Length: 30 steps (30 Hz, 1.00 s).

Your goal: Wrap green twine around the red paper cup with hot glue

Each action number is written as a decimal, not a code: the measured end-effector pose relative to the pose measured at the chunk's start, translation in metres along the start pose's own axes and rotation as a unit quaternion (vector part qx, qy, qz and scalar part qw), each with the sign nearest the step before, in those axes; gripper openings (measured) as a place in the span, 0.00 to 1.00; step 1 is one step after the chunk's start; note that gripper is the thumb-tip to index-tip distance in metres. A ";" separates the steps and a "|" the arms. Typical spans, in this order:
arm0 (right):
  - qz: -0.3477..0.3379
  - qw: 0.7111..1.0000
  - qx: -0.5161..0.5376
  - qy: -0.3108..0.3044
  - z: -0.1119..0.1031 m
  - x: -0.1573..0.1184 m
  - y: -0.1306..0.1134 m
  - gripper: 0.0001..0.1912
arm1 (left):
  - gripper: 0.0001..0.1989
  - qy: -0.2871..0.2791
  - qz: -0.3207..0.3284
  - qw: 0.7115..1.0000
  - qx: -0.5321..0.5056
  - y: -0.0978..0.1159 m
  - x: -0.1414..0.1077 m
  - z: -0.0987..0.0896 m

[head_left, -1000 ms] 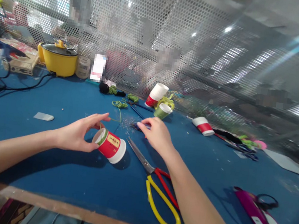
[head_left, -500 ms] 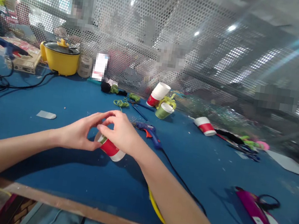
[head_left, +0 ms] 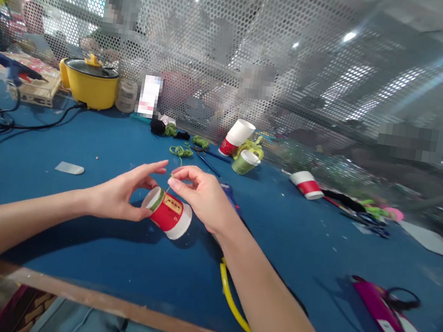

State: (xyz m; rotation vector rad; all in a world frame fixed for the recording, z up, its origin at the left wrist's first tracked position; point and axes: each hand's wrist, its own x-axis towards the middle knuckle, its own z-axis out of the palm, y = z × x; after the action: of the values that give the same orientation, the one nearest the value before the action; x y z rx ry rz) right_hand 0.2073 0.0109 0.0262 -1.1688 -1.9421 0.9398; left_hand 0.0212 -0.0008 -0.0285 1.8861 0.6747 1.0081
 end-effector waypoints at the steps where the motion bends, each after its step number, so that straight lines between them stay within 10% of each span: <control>1: 0.004 1.000 -0.002 0.001 0.001 0.000 0.002 0.07 | 0.41 -0.002 -0.001 1.000 0.003 0.000 0.000 0.000; 30: 0.036 0.999 -0.011 -0.022 0.007 -0.005 0.012 0.07 | 0.38 -0.024 0.024 0.998 0.047 0.006 -0.002 0.000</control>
State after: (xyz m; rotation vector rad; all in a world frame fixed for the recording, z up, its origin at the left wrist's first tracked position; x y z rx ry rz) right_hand 0.2083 0.0088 0.0120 -1.2479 -1.9609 0.9920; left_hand 0.0208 -0.0054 -0.0240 2.0097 0.6617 0.9724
